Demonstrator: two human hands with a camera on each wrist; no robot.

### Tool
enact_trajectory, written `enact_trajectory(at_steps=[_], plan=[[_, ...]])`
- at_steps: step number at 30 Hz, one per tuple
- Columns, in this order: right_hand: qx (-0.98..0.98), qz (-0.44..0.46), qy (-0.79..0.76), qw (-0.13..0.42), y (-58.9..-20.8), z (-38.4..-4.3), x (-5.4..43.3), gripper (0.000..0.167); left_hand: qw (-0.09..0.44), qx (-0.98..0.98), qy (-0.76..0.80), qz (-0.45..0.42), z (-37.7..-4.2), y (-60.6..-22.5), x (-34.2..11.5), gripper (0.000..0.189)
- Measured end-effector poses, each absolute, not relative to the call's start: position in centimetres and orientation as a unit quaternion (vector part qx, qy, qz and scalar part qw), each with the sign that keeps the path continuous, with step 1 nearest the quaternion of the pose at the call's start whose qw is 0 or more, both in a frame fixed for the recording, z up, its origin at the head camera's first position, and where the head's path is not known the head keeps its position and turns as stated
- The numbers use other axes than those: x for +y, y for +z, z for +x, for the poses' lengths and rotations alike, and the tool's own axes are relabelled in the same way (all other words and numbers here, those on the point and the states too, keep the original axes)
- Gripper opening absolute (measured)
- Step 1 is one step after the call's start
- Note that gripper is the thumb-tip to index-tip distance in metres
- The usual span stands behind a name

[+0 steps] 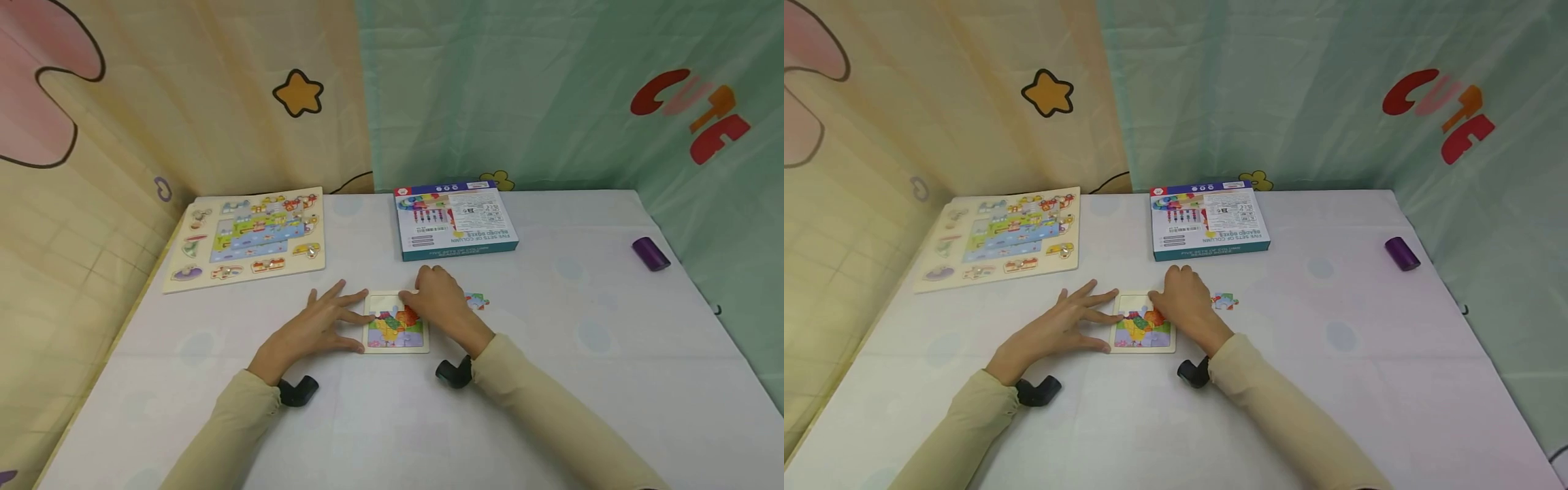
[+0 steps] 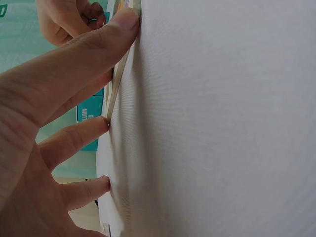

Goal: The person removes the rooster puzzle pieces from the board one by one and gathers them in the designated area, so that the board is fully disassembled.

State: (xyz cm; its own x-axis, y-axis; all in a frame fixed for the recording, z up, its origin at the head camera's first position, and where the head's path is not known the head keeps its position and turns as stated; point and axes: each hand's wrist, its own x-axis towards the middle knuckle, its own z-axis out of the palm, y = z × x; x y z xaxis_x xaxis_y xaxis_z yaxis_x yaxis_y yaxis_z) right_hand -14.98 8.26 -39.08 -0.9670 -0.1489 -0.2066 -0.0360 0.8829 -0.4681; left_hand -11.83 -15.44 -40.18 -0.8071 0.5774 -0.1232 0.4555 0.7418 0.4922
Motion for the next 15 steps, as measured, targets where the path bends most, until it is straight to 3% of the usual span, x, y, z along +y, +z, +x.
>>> enact_trajectory(at_steps=[15], plan=[[0.973,-0.013,-0.195,0.125,-39.2,-15.2,6.8,0.058,0.139,0.924,0.222,0.278,-11.9,-40.2,-15.4,0.058]])
